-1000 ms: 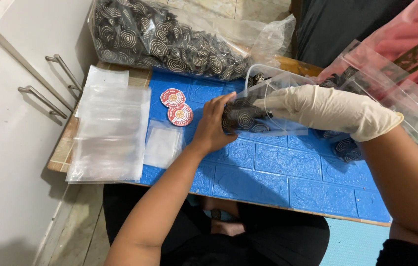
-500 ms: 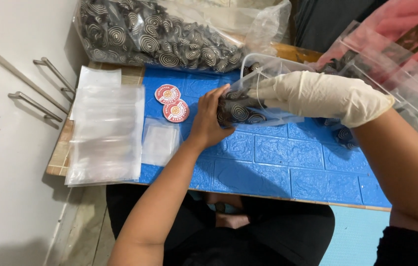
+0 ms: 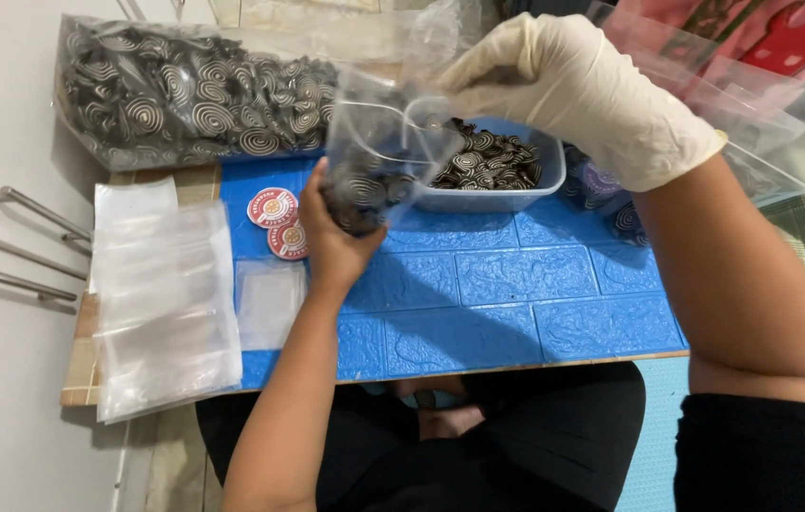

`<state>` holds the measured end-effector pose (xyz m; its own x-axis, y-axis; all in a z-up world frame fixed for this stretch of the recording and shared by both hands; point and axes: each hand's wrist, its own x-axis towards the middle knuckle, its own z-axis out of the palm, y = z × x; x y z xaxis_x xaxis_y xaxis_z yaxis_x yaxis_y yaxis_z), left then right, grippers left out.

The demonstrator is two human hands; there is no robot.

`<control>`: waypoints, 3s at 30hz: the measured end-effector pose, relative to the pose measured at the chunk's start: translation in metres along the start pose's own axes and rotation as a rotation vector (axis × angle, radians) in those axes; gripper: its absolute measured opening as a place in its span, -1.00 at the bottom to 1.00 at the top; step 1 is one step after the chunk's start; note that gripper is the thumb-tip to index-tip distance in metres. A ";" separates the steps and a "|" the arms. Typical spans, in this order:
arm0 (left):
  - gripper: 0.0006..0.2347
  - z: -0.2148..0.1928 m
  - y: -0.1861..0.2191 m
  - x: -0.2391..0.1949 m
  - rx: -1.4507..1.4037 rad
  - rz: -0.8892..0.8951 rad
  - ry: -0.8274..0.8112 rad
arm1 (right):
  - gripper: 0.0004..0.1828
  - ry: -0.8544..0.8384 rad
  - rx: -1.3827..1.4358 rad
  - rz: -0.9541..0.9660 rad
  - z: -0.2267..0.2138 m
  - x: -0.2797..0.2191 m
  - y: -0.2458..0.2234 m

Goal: The person places spiral-patterned cookies from a plastic container into a clear ziplock bag. They continue adding cookies until the bag is full, then seal it and set it aside.

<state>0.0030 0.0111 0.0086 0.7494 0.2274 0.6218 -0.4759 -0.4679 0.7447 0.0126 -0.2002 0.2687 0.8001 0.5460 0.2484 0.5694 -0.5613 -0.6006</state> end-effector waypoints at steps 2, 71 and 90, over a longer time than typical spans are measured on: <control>-0.06 -0.003 0.005 0.002 0.006 -0.055 0.093 | -0.87 0.090 0.072 0.130 0.001 0.001 0.010; -0.11 0.005 0.009 -0.009 0.130 0.182 -0.017 | -0.55 -0.480 0.160 0.299 0.034 -0.010 -0.023; -0.18 0.003 0.010 -0.012 0.132 0.172 -0.139 | -0.55 -0.543 -0.171 0.173 0.026 -0.001 0.003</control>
<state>-0.0093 0.0014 0.0076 0.7234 0.0194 0.6902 -0.5443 -0.5990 0.5873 0.0086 -0.1860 0.2473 0.6988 0.6522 -0.2939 0.4976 -0.7383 -0.4552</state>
